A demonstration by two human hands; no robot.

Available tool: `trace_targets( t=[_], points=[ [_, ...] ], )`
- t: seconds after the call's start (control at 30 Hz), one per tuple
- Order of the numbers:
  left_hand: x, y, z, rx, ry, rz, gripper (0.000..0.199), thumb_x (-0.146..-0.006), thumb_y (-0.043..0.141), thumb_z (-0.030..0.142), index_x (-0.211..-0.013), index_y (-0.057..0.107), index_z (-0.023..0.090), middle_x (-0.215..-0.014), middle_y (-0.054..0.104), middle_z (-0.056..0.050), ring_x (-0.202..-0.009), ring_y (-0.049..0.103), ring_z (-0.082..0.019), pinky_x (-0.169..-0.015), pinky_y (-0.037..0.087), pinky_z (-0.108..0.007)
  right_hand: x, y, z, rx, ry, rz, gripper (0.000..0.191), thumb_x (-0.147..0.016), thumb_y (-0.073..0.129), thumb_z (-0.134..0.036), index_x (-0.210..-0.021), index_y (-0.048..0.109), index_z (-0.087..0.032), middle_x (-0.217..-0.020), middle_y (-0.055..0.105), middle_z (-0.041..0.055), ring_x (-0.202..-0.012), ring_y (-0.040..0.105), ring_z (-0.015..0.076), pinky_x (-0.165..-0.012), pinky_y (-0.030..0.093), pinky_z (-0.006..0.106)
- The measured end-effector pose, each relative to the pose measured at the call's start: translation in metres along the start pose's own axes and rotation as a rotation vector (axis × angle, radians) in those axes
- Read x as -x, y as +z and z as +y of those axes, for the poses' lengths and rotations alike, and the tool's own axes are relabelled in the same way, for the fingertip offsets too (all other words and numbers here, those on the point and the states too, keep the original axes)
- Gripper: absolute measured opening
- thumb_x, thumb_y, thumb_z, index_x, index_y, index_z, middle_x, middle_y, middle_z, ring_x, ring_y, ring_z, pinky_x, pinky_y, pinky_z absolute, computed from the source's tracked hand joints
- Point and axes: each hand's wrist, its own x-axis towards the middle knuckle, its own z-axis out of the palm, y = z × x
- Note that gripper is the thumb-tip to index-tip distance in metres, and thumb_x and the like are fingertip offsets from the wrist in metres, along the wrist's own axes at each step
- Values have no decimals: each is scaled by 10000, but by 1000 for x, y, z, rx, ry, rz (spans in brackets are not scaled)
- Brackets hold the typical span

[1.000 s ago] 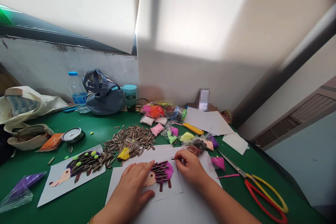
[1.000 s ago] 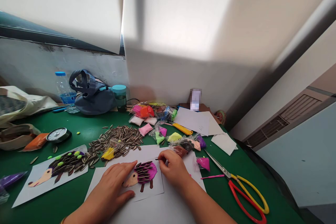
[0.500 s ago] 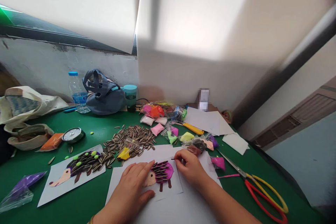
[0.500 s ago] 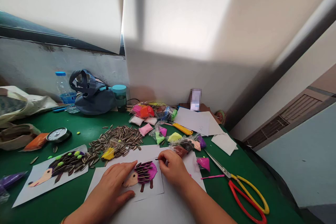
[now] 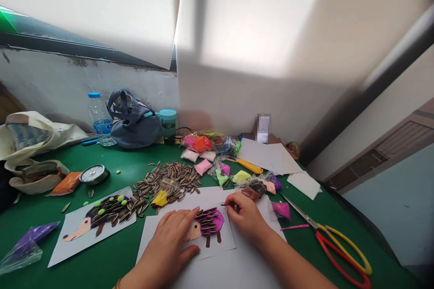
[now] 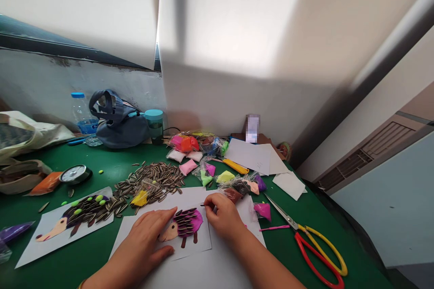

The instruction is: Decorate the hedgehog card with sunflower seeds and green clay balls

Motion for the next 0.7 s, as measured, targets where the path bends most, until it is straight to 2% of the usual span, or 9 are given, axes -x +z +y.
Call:
trace_targets(
  t=[0.7],
  points=[
    [1, 0, 0, -6, -1, 19, 886, -694, 773, 200, -1453, 337, 339, -1286, 619, -49, -1160, 580, -279, -1035, 429, -462, -1, -3, -2, 31, 37, 1, 116, -792, 531, -124, -801, 612, -206, -790, 642, 9, -742, 572, 162, -690, 429, 272]
  ],
)
